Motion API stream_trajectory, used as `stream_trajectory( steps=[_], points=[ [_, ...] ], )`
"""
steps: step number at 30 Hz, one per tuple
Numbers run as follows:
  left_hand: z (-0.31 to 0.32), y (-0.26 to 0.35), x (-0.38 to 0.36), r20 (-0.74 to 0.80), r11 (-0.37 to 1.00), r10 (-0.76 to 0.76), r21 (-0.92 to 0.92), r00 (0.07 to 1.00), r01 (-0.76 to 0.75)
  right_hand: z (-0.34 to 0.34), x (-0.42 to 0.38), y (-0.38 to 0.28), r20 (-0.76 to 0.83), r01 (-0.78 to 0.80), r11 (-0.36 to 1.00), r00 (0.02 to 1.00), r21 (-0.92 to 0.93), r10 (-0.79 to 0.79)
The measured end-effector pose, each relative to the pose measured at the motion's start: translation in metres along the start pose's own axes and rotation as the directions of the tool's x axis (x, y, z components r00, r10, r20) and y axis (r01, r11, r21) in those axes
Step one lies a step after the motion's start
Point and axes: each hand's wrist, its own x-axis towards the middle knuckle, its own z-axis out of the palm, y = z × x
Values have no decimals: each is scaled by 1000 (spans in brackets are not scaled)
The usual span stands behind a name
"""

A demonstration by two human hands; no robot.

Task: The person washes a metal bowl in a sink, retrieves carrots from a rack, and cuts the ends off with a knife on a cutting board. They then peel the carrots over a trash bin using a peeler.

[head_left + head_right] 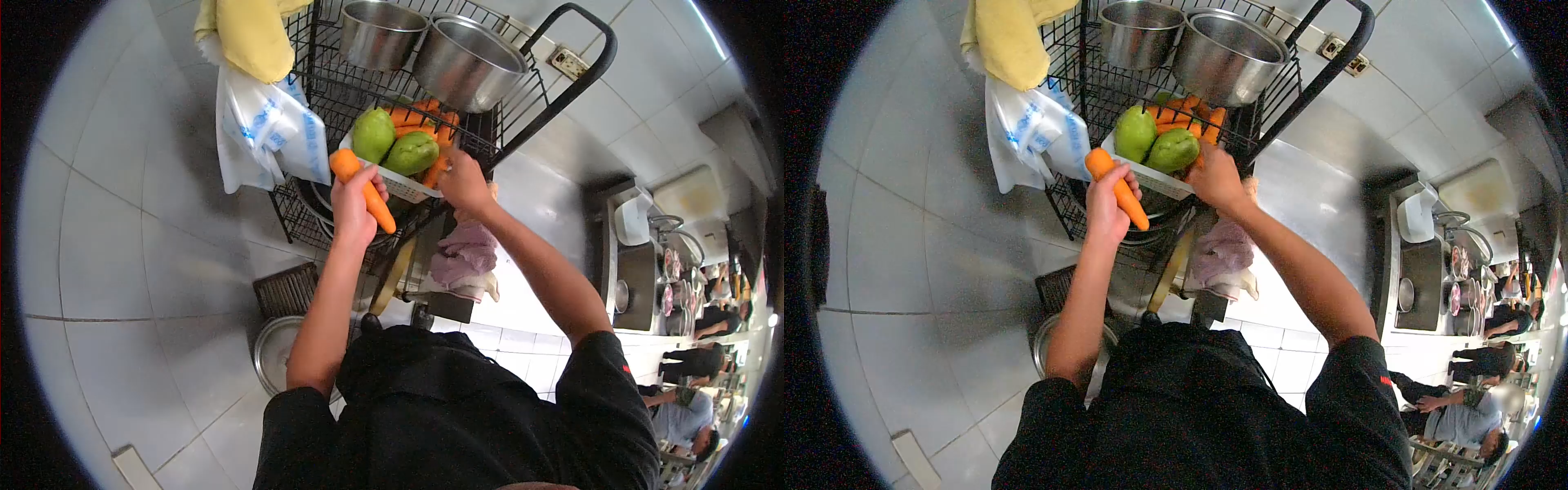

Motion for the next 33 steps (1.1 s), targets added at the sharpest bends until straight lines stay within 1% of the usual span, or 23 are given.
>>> stream_trajectory(
  steps=[2,3,4,5,6,8,9,11,13,14,17,20,21,25,27,28,29,30,31,32,33],
  points=[
    [-7,-2,-12,38,997,8,78,999,-11,31,21,43,-19,23,985,999,-172,-26],
    [-5,-2,-22,23,995,2,97,1000,-4,40,34,53,-28,36,966,999,-258,-45],
    [-5,-4,-27,30,996,0,94,1000,-3,40,49,50,103,-53,942,990,-331,91],
    [-8,-7,-32,31,996,-7,92,1000,4,41,60,46,224,-129,901,945,-413,239],
    [-12,-10,-37,28,996,-18,92,999,15,46,69,50,331,-83,858,900,-507,283],
    [-21,-11,-40,39,993,-44,115,998,39,50,84,48,530,79,768,768,-636,359],
    [-23,-11,-44,43,991,-56,124,998,50,37,78,35,493,-13,808,787,-589,371],
    [-28,-12,-48,54,988,-78,135,996,70,50,83,54,339,-299,819,801,-489,494],
    [-29,-13,-50,70,989,-82,127,994,73,48,55,51,178,-191,882,940,-431,291],
    [-29,-13,-50,76,990,-82,125,994,72,48,38,46,91,-126,904,980,-408,178],
    [-26,-17,-51,161,993,-25,119,987,6,27,3,-1,13,-140,948,989,-285,150],
    [-29,-24,-47,289,909,167,326,943,-261,-1,-23,-28,-48,-60,959,998,-275,49],
    [-28,-22,-48,338,878,166,377,926,-295,-6,-29,-28,-105,12,957,993,-289,-44],
    [-16,-22,-53,421,811,195,438,886,-387,-40,-51,-70,-186,72,989,978,-133,-96],
    [-9,-20,-54,477,783,203,446,855,-434,-46,-56,-78,-134,137,987,980,-83,-147],
    [-9,-21,-54,474,853,139,389,869,-348,-50,-56,-81,-112,168,984,978,-60,-174],
    [-9,-20,-56,478,909,71,331,876,-254,-53,-56,-87,-22,73,997,997,0,-73],
    [-6,-19,-59,486,950,4,272,874,-156,-49,-54,-87,52,13,993,998,116,-19],
    [-1,-18,-66,460,985,-35,165,887,-47,-42,-51,-83,132,-52,972,991,228,22],
    [-6,-19,-68,454,993,-88,114,886,41,-36,-47,-79,215,-118,935,975,333,47],
    [-16,-21,-67,448,990,-139,62,883,124,-31,-43,-76,295,-213,860,952,463,78]
  ],
)
